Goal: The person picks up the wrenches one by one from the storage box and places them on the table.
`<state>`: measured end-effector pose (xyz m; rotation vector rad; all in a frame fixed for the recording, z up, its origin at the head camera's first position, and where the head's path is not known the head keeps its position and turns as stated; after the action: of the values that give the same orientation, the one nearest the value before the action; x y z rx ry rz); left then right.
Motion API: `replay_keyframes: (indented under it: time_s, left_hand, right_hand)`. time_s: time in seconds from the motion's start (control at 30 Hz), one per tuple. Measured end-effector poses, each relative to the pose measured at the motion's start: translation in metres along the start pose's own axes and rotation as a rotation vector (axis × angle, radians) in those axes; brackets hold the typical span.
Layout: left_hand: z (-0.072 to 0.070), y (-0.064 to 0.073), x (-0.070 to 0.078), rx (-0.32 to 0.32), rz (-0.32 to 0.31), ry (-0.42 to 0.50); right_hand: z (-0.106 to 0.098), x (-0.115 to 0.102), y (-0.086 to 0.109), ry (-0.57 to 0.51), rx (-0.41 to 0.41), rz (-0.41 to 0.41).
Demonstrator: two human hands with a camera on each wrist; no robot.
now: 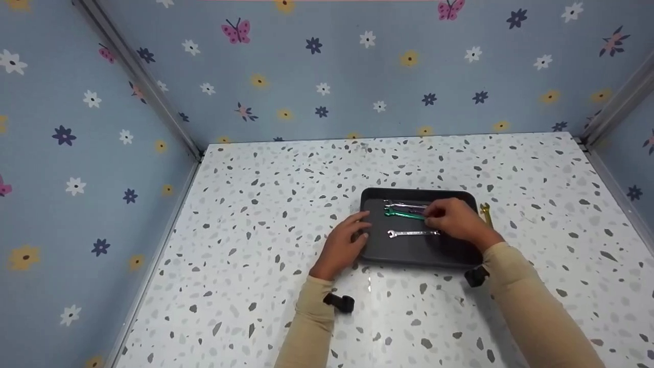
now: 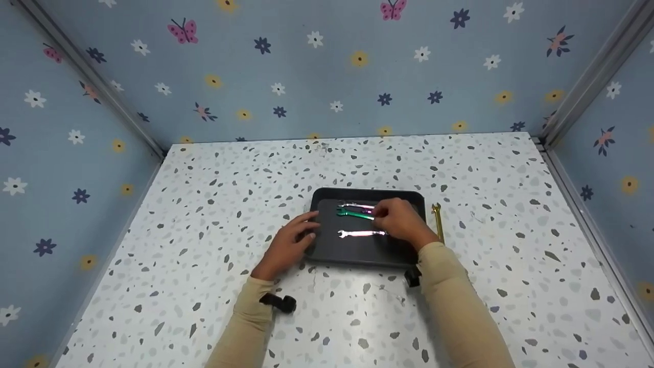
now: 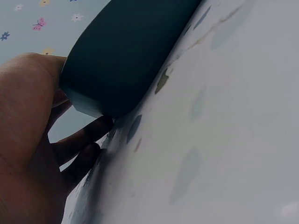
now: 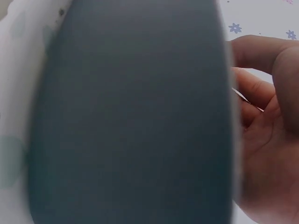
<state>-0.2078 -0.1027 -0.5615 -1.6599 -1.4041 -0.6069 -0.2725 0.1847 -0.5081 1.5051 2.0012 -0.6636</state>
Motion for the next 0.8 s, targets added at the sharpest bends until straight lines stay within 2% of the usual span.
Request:
replay_keyframes:
  time_s: [0.37,0.6,0.8]
  left_hand:
    - [0.001,0.000,0.002,-0.001,-0.004,0.007]
    - [0.001,-0.001,0.001,-0.010,0.022,-0.006]
    - [0.000,-0.001,-0.001,-0.010,0.010,-0.008]
  right_hand:
    - [0.008,-0.001,-0.003,-0.003,-0.039,-0.026]
    - [0.011,-0.003,-0.003,0.033,-0.058,-0.056]
    - [0.016,-0.004,-0.005,0.020,-0.079,-0.073]
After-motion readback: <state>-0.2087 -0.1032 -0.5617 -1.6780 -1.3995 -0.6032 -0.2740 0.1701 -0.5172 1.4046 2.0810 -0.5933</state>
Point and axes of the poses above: each hand's wrist, its own y-axis away from the middle knuckle, its own z-axis out of the palm, x = y × z, the point moved 2 cm from there along -y, towards the middle knuckle, and after that the axes turned 15 degrees about x, right-handed, at the moved point
